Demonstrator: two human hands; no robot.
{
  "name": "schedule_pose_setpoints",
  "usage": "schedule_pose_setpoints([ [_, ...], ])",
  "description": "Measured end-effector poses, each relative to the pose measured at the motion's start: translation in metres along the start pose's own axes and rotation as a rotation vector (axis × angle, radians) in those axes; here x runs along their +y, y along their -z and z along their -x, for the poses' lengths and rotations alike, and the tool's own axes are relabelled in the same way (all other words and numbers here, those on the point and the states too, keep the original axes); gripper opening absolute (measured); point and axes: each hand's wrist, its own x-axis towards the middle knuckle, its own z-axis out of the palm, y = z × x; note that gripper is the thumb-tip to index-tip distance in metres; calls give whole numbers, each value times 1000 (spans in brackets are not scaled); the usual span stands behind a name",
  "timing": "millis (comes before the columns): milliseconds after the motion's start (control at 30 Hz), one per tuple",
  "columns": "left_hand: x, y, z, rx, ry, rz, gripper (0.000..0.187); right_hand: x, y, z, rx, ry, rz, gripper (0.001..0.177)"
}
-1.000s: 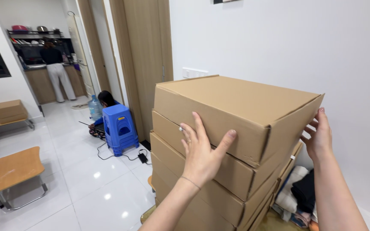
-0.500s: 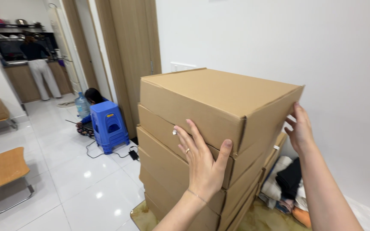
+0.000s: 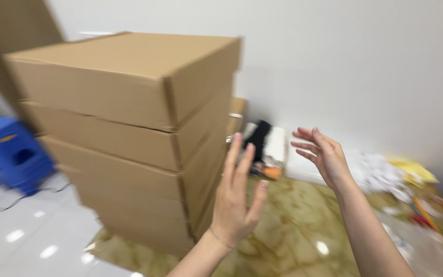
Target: The person packs folded clothes into cardboard boxes, wraps them in bubble wrap, and ties them with white ribbons. They handle multiple boxes, placing items inside and securing them with ribbons.
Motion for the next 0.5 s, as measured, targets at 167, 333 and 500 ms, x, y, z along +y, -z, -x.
schedule_pose_setpoints([
  [167,-24,-76,55,-142,242,186,57,53,150,59,190,29,-14,43],
  [333,-64,-168,115,-435,752,352,73,107,263,119,465,-59,54,39],
  [500,-99,-280,202,-807,1077,342,65,179,350,174,630,-203,98,39],
])
